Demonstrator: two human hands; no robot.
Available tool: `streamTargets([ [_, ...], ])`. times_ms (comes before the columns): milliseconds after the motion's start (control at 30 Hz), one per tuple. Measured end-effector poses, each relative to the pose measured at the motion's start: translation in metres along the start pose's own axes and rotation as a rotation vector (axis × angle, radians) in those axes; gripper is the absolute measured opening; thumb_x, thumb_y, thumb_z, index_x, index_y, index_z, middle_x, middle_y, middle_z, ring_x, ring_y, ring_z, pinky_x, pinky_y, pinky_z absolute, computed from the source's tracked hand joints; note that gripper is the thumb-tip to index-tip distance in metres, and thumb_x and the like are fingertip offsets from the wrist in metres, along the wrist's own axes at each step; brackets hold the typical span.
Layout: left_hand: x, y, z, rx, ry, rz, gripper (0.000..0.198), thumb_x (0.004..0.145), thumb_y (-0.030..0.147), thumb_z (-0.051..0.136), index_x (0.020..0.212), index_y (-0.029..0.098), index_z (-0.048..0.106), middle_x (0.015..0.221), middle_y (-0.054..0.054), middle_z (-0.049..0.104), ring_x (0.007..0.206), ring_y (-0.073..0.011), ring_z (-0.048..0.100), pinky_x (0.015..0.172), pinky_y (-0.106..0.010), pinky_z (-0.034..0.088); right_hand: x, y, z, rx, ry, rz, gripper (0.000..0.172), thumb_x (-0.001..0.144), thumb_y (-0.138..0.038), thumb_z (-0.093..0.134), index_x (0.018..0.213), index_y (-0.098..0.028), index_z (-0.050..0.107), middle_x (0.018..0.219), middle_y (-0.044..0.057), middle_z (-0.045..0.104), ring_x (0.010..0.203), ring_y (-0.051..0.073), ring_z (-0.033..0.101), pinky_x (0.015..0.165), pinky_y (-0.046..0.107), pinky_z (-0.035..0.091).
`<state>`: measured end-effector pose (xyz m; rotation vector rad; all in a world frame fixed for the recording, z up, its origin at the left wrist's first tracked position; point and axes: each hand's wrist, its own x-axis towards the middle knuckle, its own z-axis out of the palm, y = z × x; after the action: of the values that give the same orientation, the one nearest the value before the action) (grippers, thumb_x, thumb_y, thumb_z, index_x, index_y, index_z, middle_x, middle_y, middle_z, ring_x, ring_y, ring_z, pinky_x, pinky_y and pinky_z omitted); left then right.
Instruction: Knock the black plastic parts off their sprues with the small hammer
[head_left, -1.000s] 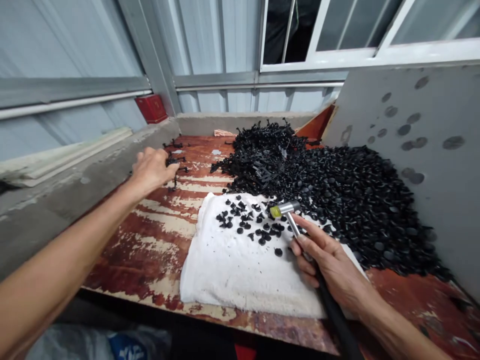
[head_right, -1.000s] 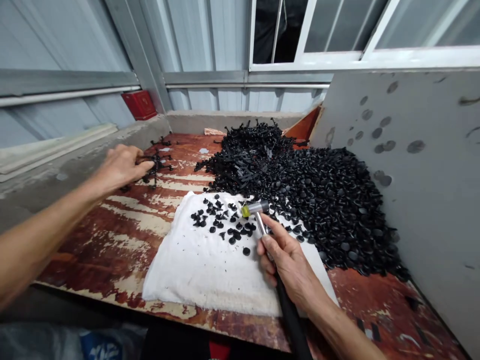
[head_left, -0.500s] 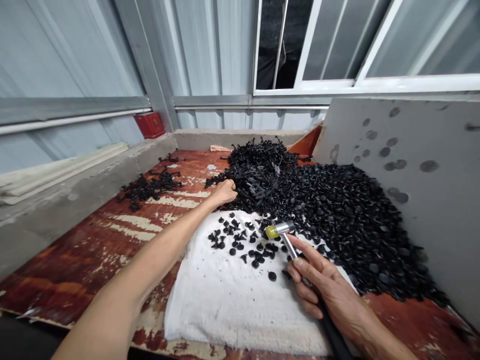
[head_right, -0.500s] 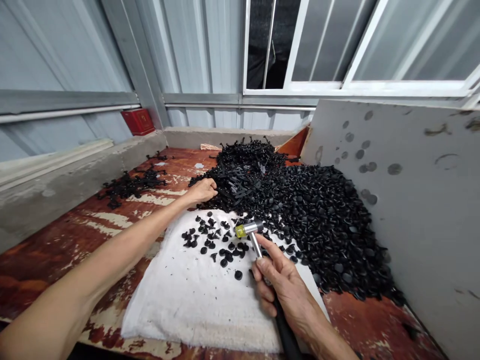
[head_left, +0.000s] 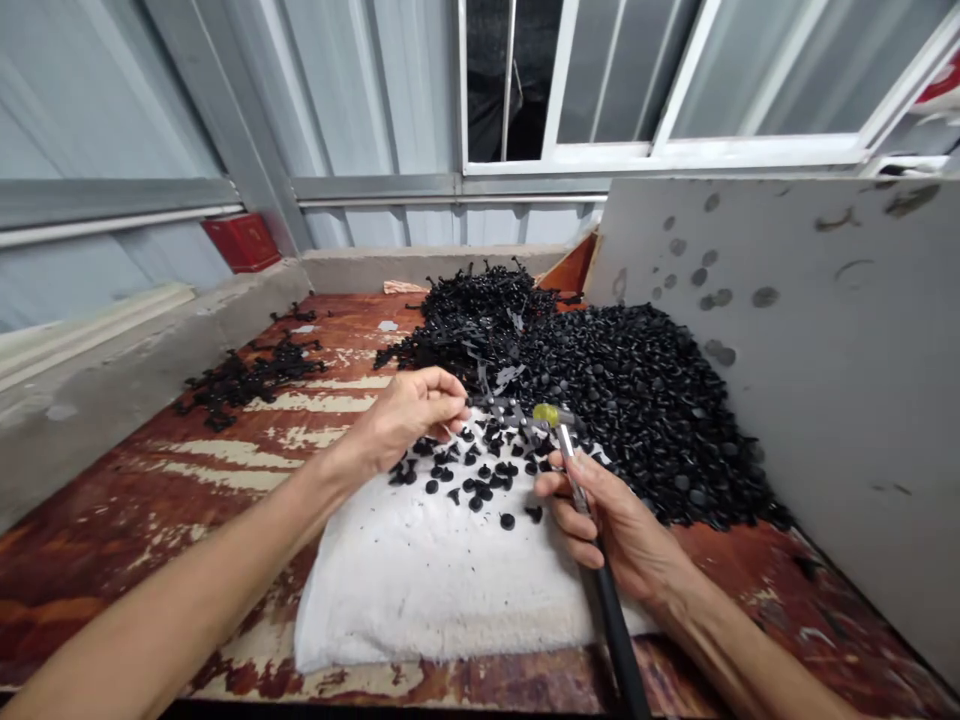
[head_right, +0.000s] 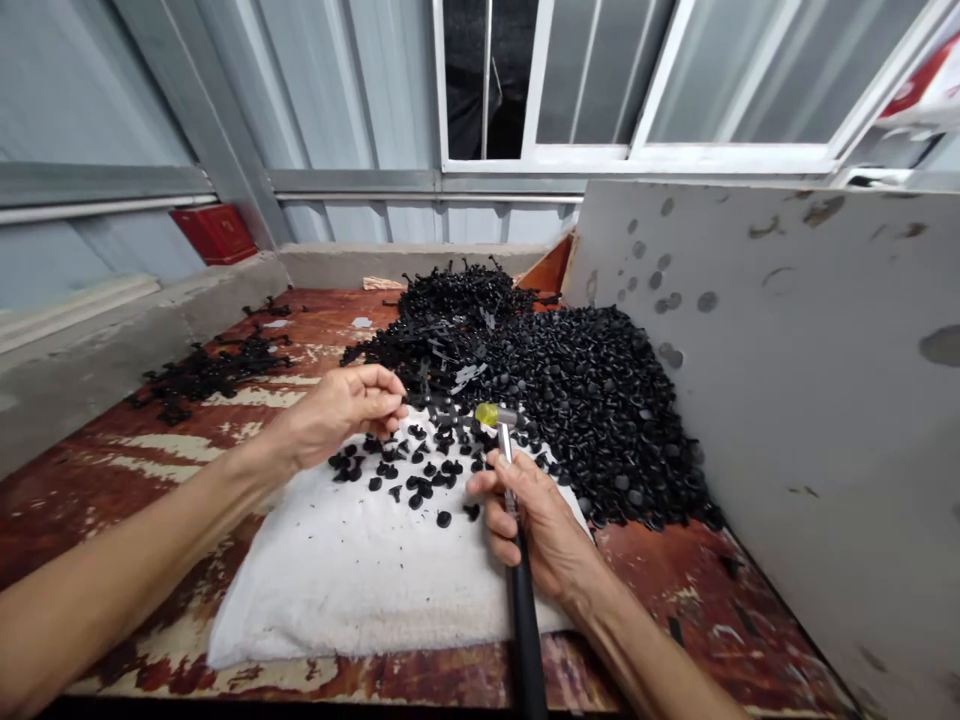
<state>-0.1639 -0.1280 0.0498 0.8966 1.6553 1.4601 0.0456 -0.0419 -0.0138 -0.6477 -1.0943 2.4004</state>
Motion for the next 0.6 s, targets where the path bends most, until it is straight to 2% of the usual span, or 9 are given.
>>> streamTargets([
  [67, -0.019, -0.009, 0.015, 0.017, -0.029, 0.0, 0.017, 0.065, 0.019, 0.072, 0.073, 0.015, 0.057, 0.061, -0.001, 0.066, 0.052, -0.0103, 0.058, 0.051, -0.022, 0.046, -0.002, -0.001, 0.0, -0.001, 0.001, -0.01, 0.044, 0.063, -0.048, 0.083, 0.083, -0.021, 0.054, 0.072, -0.002, 0.066, 0.037, 0.002, 0.035, 0.027, 0.011, 0.029],
  [167, -0.04, -0.019, 0.031, 0.018, -0.023, -0.038, 0.019, 0.065, 0.025, 0.071, 0.071, 0.016, 0.056, 0.059, 0.0, 0.065, 0.052, -0.0108, 0.058, 0.051, -0.023, 0.045, -0.005, -0.001, -0.001, -0.024, -0.018, -0.019, 0.043, 0.061, -0.04, 0.086, 0.081, -0.021, 0.053, 0.066, -0.004, 0.063, 0.036, 0.002, 0.035, 0.027, 0.011, 0.029],
  [300, -0.056, -0.031, 0.036, -0.008, 0.064, -0.059, 0.024, 0.064, 0.032, 0.073, 0.072, 0.017, 0.056, 0.06, 0.001, 0.065, 0.054, -0.0121, 0.06, 0.054, -0.026, 0.049, -0.007, 0.001, -0.004, -0.07, -0.056, -0.032, 0.036, 0.064, -0.031, 0.085, 0.08, -0.02, 0.055, 0.057, -0.007, 0.057, 0.037, 0.003, 0.039, 0.027, 0.011, 0.031],
  [367, -0.062, -0.035, 0.033, -0.016, 0.06, -0.089, 0.026, 0.065, 0.035, 0.073, 0.072, 0.018, 0.055, 0.062, 0.0, 0.066, 0.054, -0.0124, 0.06, 0.055, -0.027, 0.049, -0.007, 0.003, -0.006, -0.097, -0.078, -0.025, 0.033, 0.067, -0.03, 0.083, 0.084, -0.019, 0.056, 0.049, -0.008, 0.054, 0.035, 0.004, 0.039, 0.027, 0.011, 0.03],
  [467, -0.07, -0.039, 0.022, 0.008, -0.076, -0.21, 0.028, 0.068, 0.038, 0.074, 0.072, 0.017, 0.056, 0.069, -0.004, 0.07, 0.059, -0.0134, 0.062, 0.057, -0.026, 0.049, -0.008, 0.004, -0.007, -0.116, -0.098, -0.011, 0.033, 0.069, -0.027, 0.081, 0.09, -0.019, 0.058, 0.043, -0.01, 0.05, 0.033, 0.004, 0.035, 0.027, 0.01, 0.029],
  [600, -0.072, -0.036, 0.013, -0.059, -0.289, -0.385, 0.034, 0.068, 0.042, 0.078, 0.081, 0.015, 0.062, 0.083, -0.009, 0.073, 0.068, -0.0157, 0.065, 0.06, -0.028, 0.05, -0.011, 0.003, -0.005, -0.109, -0.125, 0.024, 0.036, 0.065, -0.028, 0.084, 0.088, -0.019, 0.058, 0.049, -0.012, 0.044, 0.037, 0.003, 0.034, 0.027, 0.009, 0.03],
])
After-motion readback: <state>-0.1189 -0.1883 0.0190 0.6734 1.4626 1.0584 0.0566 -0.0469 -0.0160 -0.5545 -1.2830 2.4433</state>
